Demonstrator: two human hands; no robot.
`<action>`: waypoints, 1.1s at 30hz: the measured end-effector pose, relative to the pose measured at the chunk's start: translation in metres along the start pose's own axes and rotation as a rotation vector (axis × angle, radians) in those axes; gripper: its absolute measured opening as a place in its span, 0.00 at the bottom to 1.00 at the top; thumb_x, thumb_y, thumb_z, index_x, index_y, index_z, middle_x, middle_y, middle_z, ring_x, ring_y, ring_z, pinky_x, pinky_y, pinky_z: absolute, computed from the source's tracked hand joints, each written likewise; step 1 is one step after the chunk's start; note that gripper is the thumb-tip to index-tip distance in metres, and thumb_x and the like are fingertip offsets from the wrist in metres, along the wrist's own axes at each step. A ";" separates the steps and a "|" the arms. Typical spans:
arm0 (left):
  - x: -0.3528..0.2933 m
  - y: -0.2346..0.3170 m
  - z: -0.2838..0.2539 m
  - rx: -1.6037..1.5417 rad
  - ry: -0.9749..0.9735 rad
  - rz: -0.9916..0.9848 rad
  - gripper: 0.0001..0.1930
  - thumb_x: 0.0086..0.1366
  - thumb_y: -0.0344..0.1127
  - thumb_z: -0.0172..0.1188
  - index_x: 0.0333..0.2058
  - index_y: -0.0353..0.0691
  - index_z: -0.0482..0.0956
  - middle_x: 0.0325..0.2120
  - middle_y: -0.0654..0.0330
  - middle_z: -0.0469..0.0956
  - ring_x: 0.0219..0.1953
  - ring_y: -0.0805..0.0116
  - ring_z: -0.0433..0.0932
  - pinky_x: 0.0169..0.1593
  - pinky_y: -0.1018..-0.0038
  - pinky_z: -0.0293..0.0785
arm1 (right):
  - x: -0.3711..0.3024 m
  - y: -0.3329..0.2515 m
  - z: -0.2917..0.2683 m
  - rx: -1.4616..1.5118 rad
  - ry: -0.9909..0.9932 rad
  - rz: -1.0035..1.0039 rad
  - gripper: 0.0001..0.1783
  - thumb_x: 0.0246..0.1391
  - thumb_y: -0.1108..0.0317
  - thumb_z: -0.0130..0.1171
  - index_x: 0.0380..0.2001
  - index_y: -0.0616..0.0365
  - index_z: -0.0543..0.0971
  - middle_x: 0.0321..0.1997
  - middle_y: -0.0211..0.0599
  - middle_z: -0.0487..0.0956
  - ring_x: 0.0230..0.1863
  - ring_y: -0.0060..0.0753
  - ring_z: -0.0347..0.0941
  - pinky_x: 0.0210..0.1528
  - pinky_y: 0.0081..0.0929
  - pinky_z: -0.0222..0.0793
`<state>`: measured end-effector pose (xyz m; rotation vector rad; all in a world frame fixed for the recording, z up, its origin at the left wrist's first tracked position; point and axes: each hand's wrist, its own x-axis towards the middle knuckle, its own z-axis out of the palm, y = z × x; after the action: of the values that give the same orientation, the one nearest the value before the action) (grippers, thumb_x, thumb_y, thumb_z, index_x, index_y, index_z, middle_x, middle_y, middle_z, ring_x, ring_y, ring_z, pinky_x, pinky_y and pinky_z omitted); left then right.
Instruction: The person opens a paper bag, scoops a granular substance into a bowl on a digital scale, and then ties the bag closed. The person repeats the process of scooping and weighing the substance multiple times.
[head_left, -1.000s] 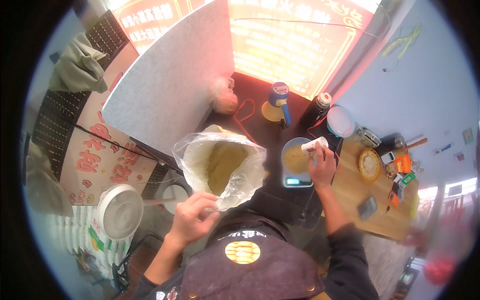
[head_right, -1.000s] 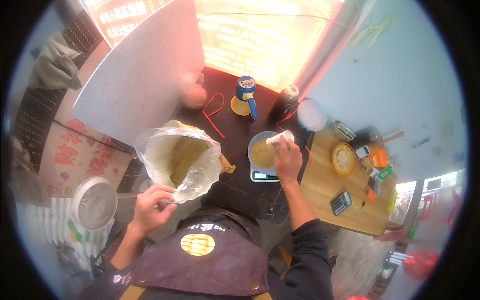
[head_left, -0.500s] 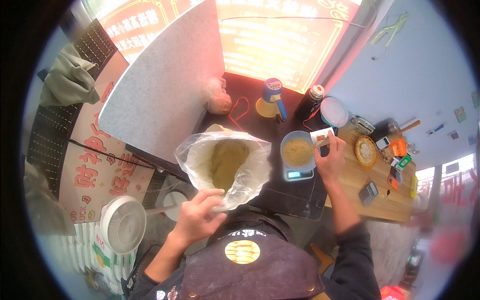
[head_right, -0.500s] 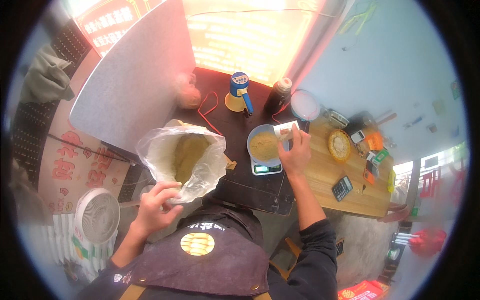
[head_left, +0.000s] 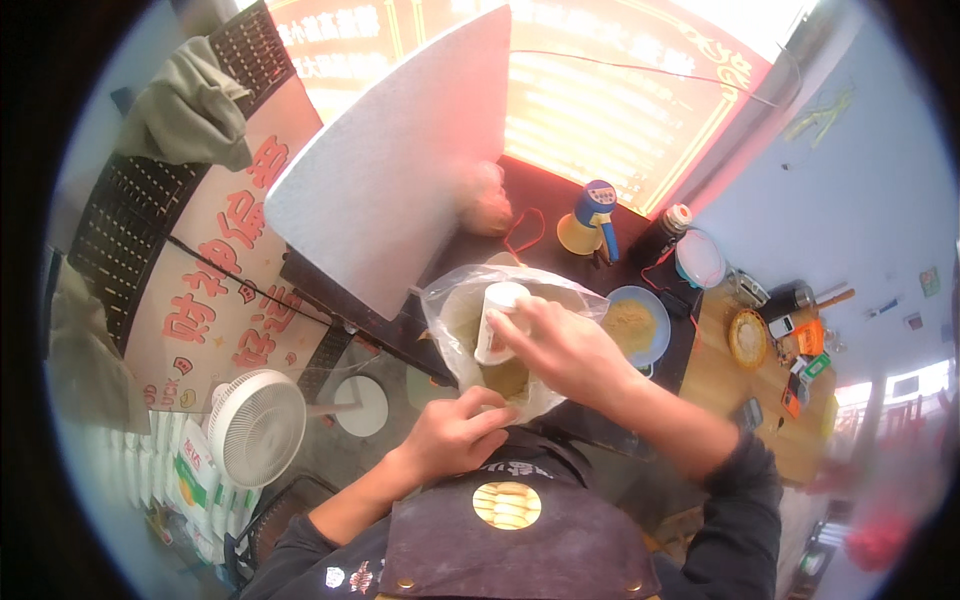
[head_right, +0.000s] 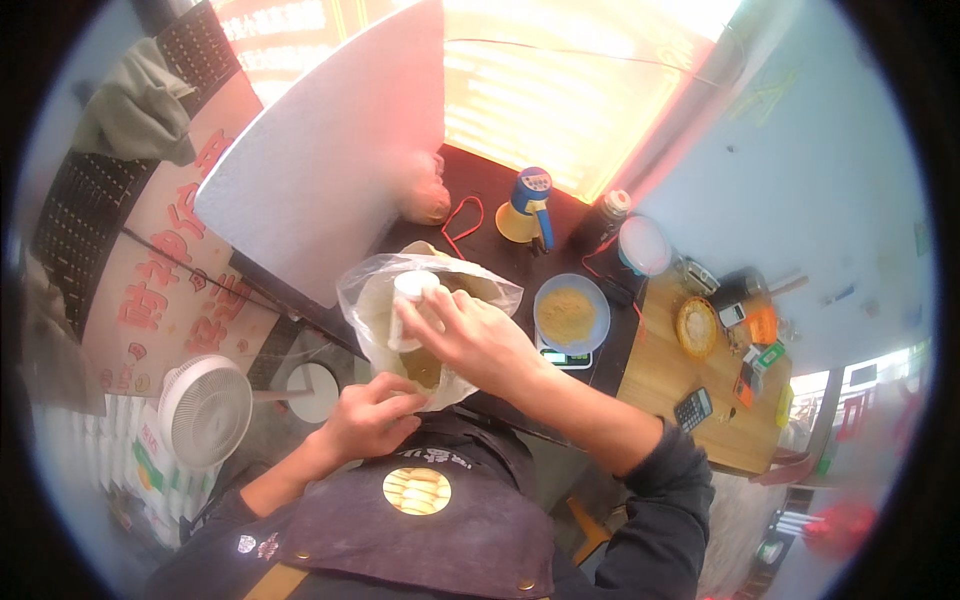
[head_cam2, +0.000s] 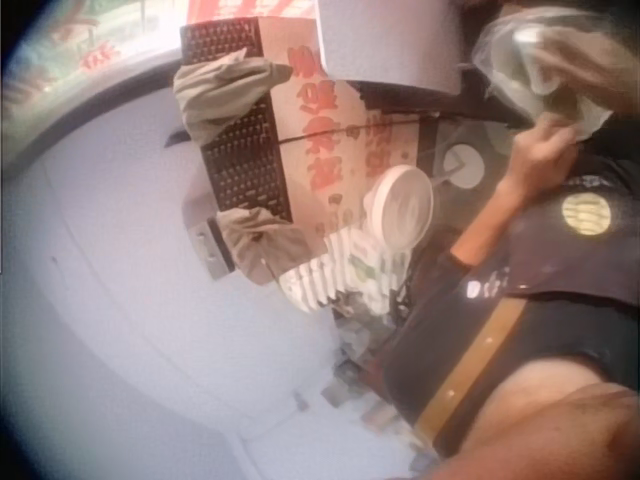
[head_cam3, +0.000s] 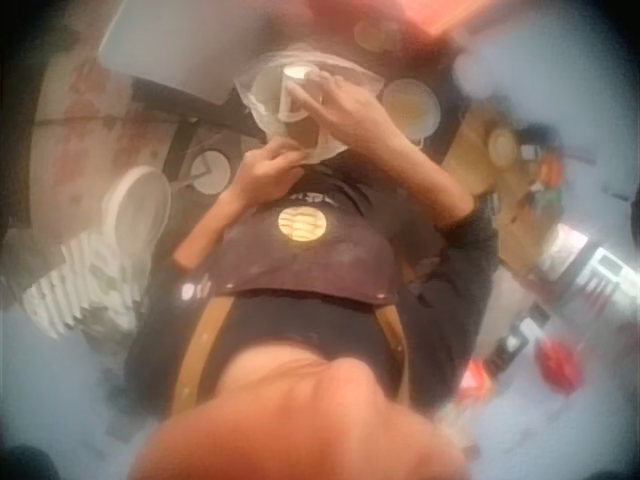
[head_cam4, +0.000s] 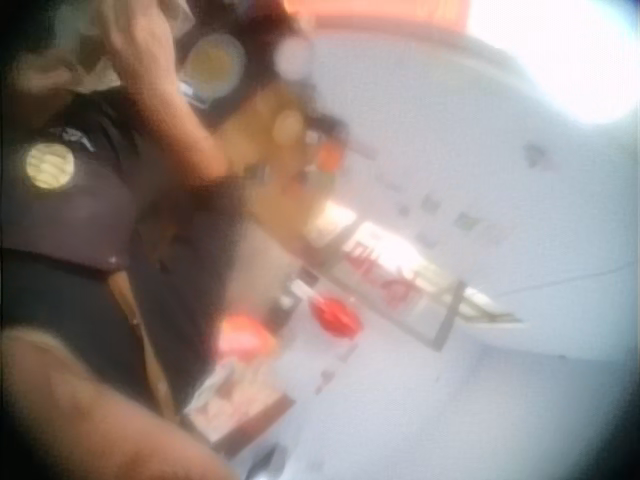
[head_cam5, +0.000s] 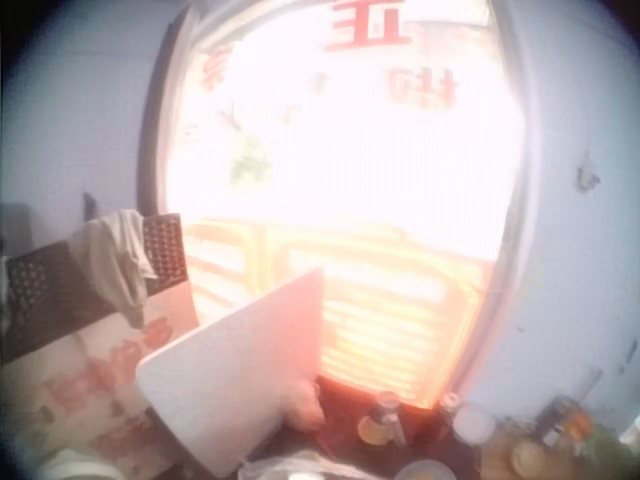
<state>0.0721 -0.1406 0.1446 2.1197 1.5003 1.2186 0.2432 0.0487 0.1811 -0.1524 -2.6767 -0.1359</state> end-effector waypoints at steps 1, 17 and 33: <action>-0.003 -0.001 0.001 -0.019 0.015 0.000 0.20 0.54 0.24 0.75 0.47 0.42 0.88 0.41 0.57 0.84 0.28 0.59 0.86 0.32 0.66 0.84 | 0.007 -0.003 0.014 -0.021 -0.168 0.093 0.36 0.55 0.67 0.68 0.68 0.55 0.74 0.54 0.45 0.74 0.42 0.43 0.83 0.42 0.38 0.84; -0.012 -0.021 0.021 -0.119 -0.070 -0.022 0.15 0.58 0.29 0.75 0.45 0.43 0.85 0.38 0.61 0.84 0.29 0.58 0.86 0.32 0.65 0.84 | -0.007 0.005 0.147 0.136 -0.653 0.370 0.19 0.71 0.68 0.51 0.61 0.57 0.78 0.66 0.48 0.76 0.67 0.50 0.73 0.67 0.44 0.71; -0.003 -0.027 0.022 -0.179 -0.045 -0.066 0.10 0.63 0.35 0.75 0.42 0.44 0.86 0.35 0.62 0.82 0.27 0.60 0.85 0.32 0.67 0.83 | -0.018 0.003 0.160 0.610 -0.763 0.493 0.25 0.53 0.59 0.68 0.53 0.60 0.87 0.57 0.58 0.85 0.60 0.58 0.81 0.62 0.49 0.74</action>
<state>0.0712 -0.1265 0.1123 1.9537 1.3756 1.2240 0.1903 0.0696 0.0305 -0.7805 -3.1354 1.0739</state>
